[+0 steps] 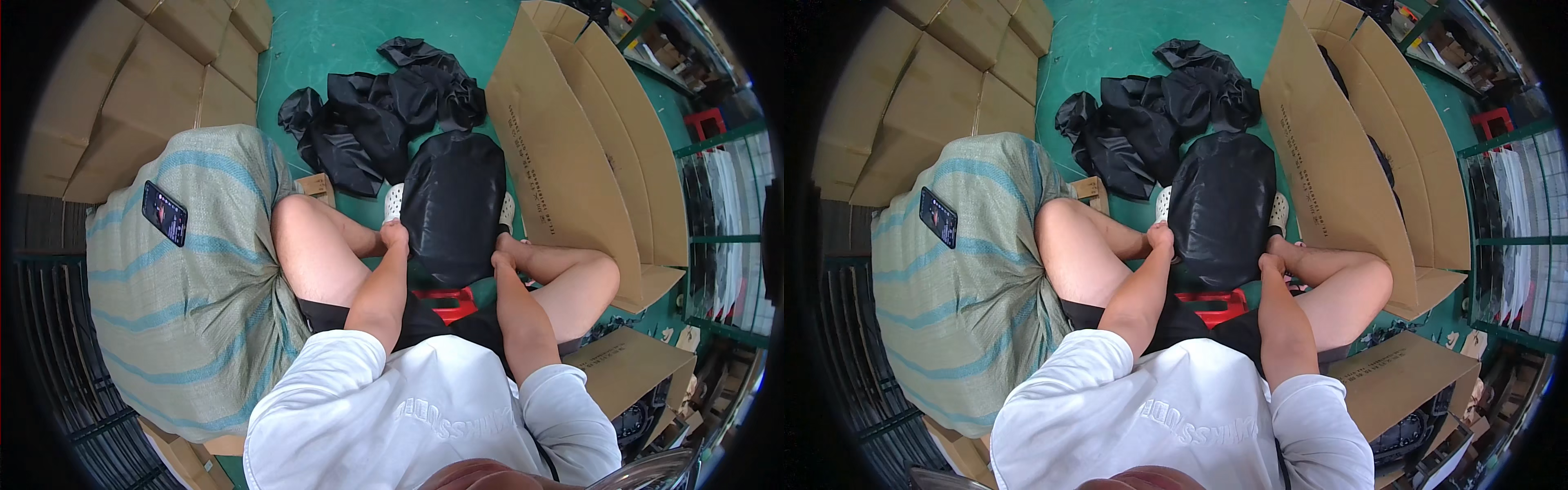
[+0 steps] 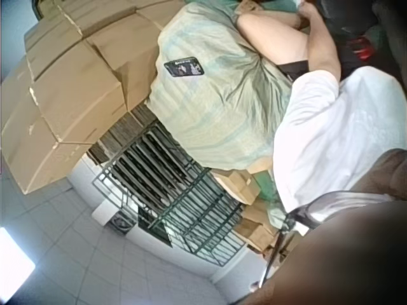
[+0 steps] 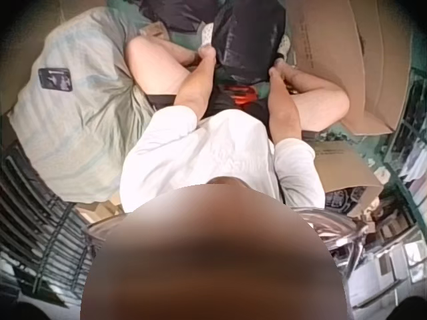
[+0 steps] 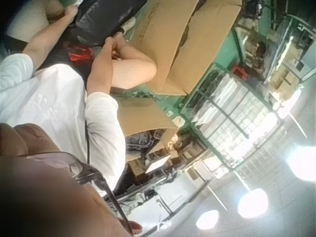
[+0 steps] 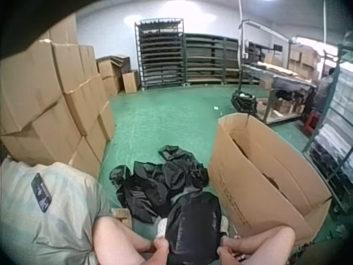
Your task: Inspecting and organizing black protective covers in a warehouse.
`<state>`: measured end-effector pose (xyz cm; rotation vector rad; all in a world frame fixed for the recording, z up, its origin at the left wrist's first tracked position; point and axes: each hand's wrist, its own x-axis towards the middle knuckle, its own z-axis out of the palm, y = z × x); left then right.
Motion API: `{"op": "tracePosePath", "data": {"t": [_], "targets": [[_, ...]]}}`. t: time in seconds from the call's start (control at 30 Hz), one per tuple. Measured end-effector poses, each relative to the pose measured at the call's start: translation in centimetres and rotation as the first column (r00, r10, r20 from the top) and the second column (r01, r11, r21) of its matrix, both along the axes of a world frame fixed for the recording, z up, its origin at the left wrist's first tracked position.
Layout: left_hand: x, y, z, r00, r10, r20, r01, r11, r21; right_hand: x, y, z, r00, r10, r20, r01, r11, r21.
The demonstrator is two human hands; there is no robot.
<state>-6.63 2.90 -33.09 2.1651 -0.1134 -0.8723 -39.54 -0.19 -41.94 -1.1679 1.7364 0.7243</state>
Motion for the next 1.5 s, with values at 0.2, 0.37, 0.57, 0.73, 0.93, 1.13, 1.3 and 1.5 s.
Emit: {"op": "tracePosePath", "data": {"t": [0.2, 0.37, 0.57, 0.73, 0.93, 1.13, 1.3, 1.5], "targets": [[3.4, 0.2, -1.5, 0.986, -0.002, -0.165, 0.017, 0.996, 0.091, 9.4, -0.7, 20.4, 0.777, -0.591, 0.217, 0.63, 0.736, -0.25], [1.3, -5.7, 0.7, 0.968, -0.229, -0.106, 0.186, 0.932, -0.31, 5.1, -1.8, 7.9, 0.507, -0.66, 0.555, 0.862, 0.393, -0.32], [5.6, -10.3, 2.0, 0.914, -0.321, -0.247, 0.225, 0.91, -0.348, 6.5, -4.7, 8.6, 0.286, -0.726, 0.626, 0.941, 0.337, -0.039], [7.4, -14.2, 1.1, 0.774, -0.356, -0.524, 0.099, 0.885, -0.455, 7.2, -8.7, 12.1, 0.144, -0.709, 0.69, 0.914, 0.363, 0.182], [7.6, -16.2, 0.6, 0.72, -0.331, -0.61, 0.069, 0.909, -0.412, 7.7, -11.6, 12.6, 0.1, -0.672, 0.734, 0.942, 0.302, 0.148], [8.2, -16.6, -1.3, 0.652, -0.176, -0.737, -0.104, 0.943, -0.317, 5.9, -13.3, 9.9, -0.128, -0.738, 0.662, 0.864, 0.245, 0.44], [8.2, -17.0, -1.6, 0.622, -0.156, -0.767, -0.032, 0.974, -0.224, 3.8, -14.6, 6.3, -0.079, -0.655, 0.752, 0.875, 0.316, 0.367], [7.1, -15.5, -2.9, 0.762, -0.252, -0.596, 0.134, 0.963, -0.235, 4.7, -15.5, 6.7, 0.049, -0.634, 0.771, 0.924, 0.322, 0.207]]}}
